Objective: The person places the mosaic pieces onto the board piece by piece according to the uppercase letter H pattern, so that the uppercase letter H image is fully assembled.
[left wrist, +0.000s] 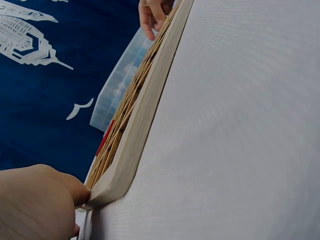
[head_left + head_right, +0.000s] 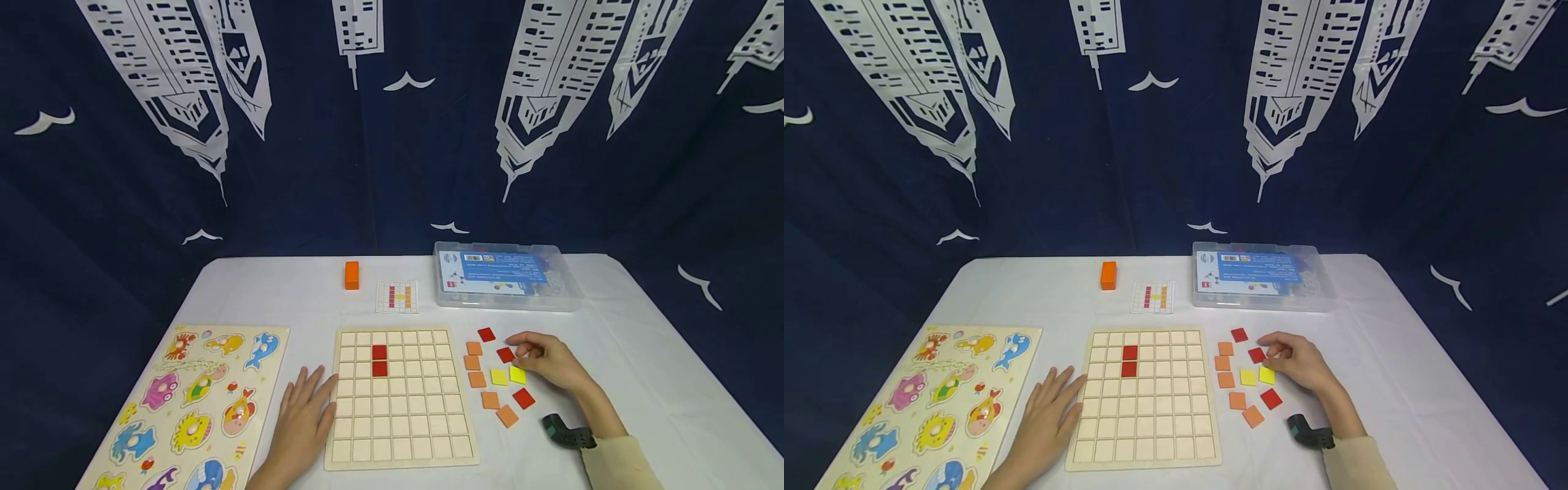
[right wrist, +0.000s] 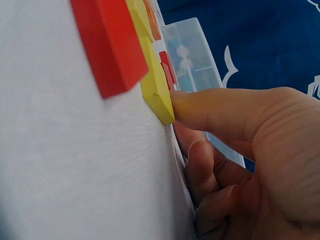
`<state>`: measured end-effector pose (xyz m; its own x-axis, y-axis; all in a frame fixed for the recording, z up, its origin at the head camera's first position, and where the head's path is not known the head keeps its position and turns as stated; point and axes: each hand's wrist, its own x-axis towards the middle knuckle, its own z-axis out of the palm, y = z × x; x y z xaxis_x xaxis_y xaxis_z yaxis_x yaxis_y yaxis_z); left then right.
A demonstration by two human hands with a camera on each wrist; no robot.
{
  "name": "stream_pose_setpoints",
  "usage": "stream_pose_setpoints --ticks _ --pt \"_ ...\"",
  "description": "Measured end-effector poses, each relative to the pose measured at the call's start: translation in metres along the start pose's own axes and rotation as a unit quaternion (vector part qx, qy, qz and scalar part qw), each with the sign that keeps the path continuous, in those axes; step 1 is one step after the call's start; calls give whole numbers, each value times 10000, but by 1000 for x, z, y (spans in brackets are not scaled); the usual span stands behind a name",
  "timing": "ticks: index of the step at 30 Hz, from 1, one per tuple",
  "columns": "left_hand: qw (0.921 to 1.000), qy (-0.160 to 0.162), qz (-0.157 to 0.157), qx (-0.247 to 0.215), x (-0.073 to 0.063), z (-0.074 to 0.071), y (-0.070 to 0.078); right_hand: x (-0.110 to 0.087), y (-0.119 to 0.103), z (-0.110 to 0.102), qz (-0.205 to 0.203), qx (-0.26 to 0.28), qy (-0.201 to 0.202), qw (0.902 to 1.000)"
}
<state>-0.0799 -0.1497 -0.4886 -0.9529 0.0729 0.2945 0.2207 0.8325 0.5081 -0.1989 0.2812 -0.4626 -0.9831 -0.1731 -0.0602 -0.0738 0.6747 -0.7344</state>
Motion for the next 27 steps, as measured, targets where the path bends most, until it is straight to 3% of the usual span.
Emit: stream_pose_setpoints --ticks 27 --pt "10000 44 47 32 0 0 -1 2 0 3 109 -267 251 9993"
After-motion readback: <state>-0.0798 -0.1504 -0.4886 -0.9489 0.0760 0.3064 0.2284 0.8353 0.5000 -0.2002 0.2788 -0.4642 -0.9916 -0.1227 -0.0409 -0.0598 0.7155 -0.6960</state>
